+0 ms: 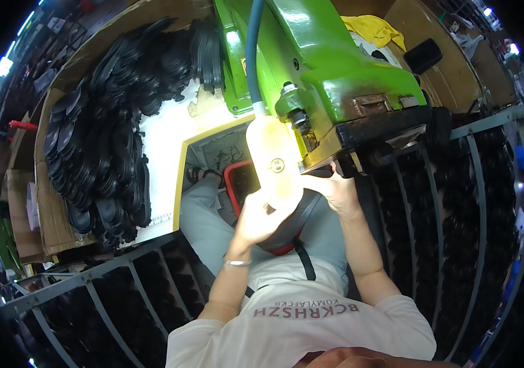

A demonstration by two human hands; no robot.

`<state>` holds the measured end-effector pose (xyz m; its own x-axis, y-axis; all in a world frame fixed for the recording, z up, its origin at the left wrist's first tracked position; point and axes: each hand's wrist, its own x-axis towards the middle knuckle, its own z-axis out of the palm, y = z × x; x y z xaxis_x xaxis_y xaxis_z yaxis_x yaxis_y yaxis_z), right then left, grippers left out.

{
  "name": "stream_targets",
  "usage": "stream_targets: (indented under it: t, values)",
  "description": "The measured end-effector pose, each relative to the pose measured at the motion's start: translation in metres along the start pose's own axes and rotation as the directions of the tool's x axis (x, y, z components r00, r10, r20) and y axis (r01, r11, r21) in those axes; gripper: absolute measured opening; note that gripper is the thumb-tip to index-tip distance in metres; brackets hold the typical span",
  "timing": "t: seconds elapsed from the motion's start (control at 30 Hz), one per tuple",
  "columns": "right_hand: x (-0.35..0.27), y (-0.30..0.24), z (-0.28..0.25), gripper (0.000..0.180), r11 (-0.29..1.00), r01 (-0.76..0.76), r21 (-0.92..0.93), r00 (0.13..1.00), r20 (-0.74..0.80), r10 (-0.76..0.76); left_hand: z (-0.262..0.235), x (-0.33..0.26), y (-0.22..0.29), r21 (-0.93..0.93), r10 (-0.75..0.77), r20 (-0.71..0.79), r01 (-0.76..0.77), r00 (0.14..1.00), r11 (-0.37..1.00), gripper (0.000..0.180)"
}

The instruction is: Processing shoe soles using an industrial trimming machine and stacking them on a rack.

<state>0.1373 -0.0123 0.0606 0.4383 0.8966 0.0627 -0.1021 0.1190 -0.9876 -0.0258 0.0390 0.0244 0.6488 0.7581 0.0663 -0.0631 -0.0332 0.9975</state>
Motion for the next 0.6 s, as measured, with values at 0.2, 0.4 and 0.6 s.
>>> stream_targets:
  t: [0.2,0.4,0.6]
  values:
    - [-0.081,0.031,-0.010,0.050,0.964,-0.243,0.111,0.969,-0.009,0.245,0.034,0.010,-0.016,0.039,0.081,-0.232,-0.074,0.969,0.997,0.016]
    - [-0.138,0.037,-0.056,0.032,0.925,-0.344,0.162,0.924,-0.114,0.364,0.035,-0.008,-0.019,-0.032,0.027,-0.227,-0.035,0.973,0.999,0.024]
    - [-0.085,0.000,-0.090,0.026,0.986,-0.093,0.136,0.879,-0.454,0.145,0.047,0.004,-0.006,0.166,-0.028,-0.120,0.047,0.992,0.985,0.023]
